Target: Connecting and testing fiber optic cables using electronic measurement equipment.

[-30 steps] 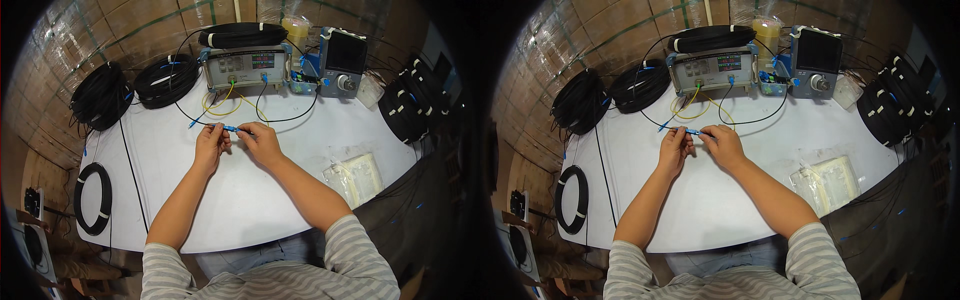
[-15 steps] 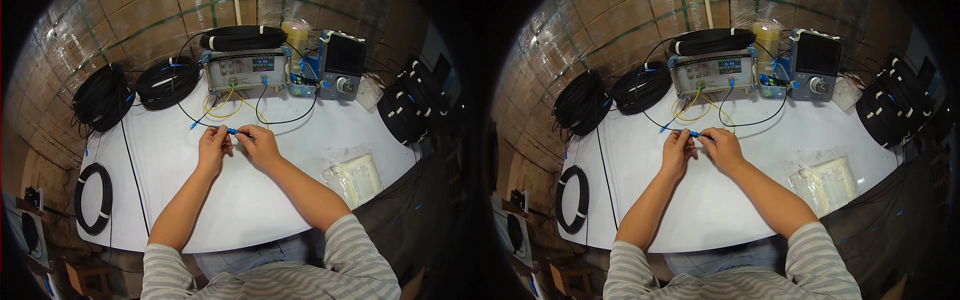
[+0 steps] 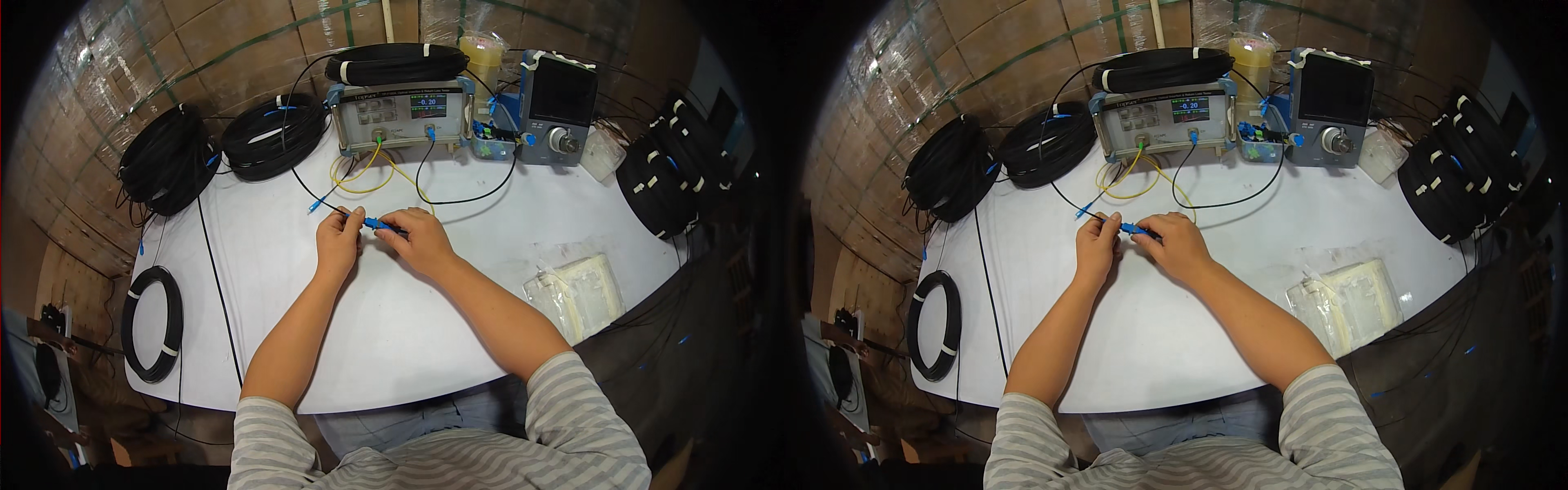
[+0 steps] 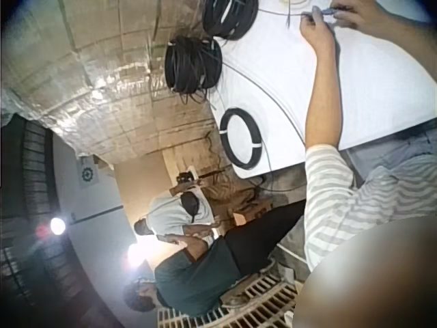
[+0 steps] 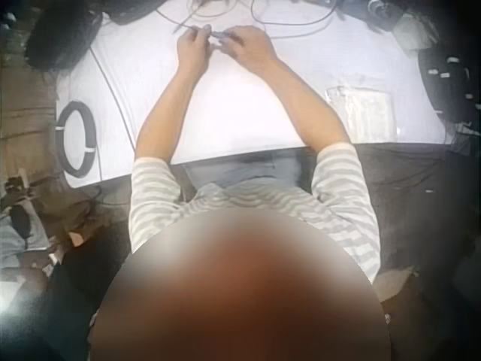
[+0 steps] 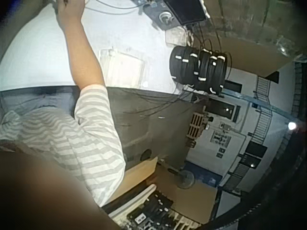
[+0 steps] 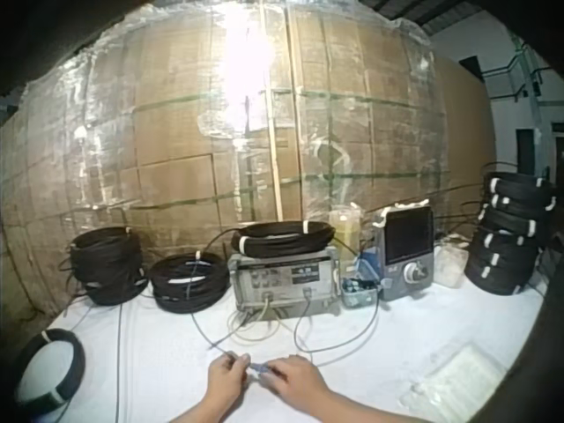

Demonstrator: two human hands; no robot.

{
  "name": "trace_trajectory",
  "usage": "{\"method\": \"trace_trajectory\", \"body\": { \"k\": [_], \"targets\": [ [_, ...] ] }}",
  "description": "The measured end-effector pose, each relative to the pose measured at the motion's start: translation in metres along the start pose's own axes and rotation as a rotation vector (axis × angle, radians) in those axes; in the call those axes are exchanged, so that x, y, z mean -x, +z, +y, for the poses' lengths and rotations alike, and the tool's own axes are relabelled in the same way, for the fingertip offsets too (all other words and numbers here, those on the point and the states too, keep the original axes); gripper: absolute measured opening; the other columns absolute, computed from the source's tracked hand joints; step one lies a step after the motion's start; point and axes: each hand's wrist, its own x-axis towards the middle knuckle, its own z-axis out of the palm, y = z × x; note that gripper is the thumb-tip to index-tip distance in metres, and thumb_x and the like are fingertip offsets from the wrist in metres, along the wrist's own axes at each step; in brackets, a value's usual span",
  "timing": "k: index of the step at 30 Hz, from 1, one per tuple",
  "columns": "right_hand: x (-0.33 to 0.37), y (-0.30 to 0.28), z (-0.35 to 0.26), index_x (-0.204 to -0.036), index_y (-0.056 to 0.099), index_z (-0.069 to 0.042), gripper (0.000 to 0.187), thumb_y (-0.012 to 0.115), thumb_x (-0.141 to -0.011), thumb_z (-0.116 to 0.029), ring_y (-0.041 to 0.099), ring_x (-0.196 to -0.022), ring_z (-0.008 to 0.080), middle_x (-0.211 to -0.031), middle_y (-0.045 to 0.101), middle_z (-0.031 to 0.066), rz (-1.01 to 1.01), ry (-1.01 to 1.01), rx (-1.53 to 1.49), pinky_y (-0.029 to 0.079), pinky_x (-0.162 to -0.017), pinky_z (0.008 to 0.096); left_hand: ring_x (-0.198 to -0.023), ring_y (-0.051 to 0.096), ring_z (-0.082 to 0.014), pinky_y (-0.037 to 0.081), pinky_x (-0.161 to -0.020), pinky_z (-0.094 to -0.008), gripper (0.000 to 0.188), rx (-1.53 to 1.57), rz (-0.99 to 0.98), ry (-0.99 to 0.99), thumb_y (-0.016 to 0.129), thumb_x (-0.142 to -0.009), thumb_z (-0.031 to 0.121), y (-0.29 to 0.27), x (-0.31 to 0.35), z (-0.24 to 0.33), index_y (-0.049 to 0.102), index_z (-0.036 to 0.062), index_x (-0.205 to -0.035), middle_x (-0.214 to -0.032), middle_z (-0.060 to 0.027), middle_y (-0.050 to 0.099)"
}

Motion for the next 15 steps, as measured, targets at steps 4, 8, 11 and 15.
{"method": "trace_trajectory", "body": {
  "k": [4,8,11,15],
  "targets": [
    [-0.0008,0.002,0.0007,-0.088,0.068,-0.005,0.018,0.067,-0.087,-0.023,0.059,-0.075,0.0321,-0.079,0.067,0.0109,-0.033,-0.038,0.004,0.045,-0.073,0.0413,-0.044,0.042,-0.0057,0.031,-0.041,-0.0237,0.037,-0.07,0.021,0.044,0.064,-0.094,0.031,-0.0016,-0.0006,0.0001,0.054,0.0065,-0.068,-0.055,0.0019,0.049],
    [-0.0015,0.0029,0.0005,-0.079,0.063,-0.004,0.026,0.061,-0.092,-0.026,0.058,-0.072,0.0346,-0.073,0.064,0.0131,-0.053,-0.078,0.027,0.045,-0.072,0.043,-0.044,0.041,-0.0054,0.03,-0.041,-0.0239,0.041,-0.104,0.043,0.035,0.064,-0.094,0.033,-0.0013,0.0004,0.0026,0.054,0.0066,-0.064,-0.054,0.0025,0.049],
    [-0.0027,0.0034,0.0005,-0.073,0.059,-0.004,0.029,0.059,-0.093,-0.026,0.056,-0.07,0.0354,-0.068,0.06,0.0143,-0.071,-0.068,0.042,0.044,-0.07,0.0441,-0.044,0.041,-0.0056,0.031,-0.041,-0.0239,0.043,-0.12,0.03,0.0,0.064,-0.094,0.034,-0.0009,0.0013,0.0054,0.053,0.0067,-0.063,-0.053,0.0024,0.048],
    [-0.0023,0.0037,0.0025,-0.072,0.058,-0.004,0.03,0.059,-0.093,-0.025,0.056,-0.068,0.0359,-0.066,0.059,0.0152,-0.087,-0.039,0.056,0.043,-0.07,0.0447,-0.043,0.041,-0.0058,0.031,-0.04,-0.024,0.044,-0.103,0.012,-0.011,0.065,-0.094,0.036,-0.0014,0.0006,0.0029,0.054,0.0061,-0.064,-0.053,0.0022,0.048]
  ]
}}
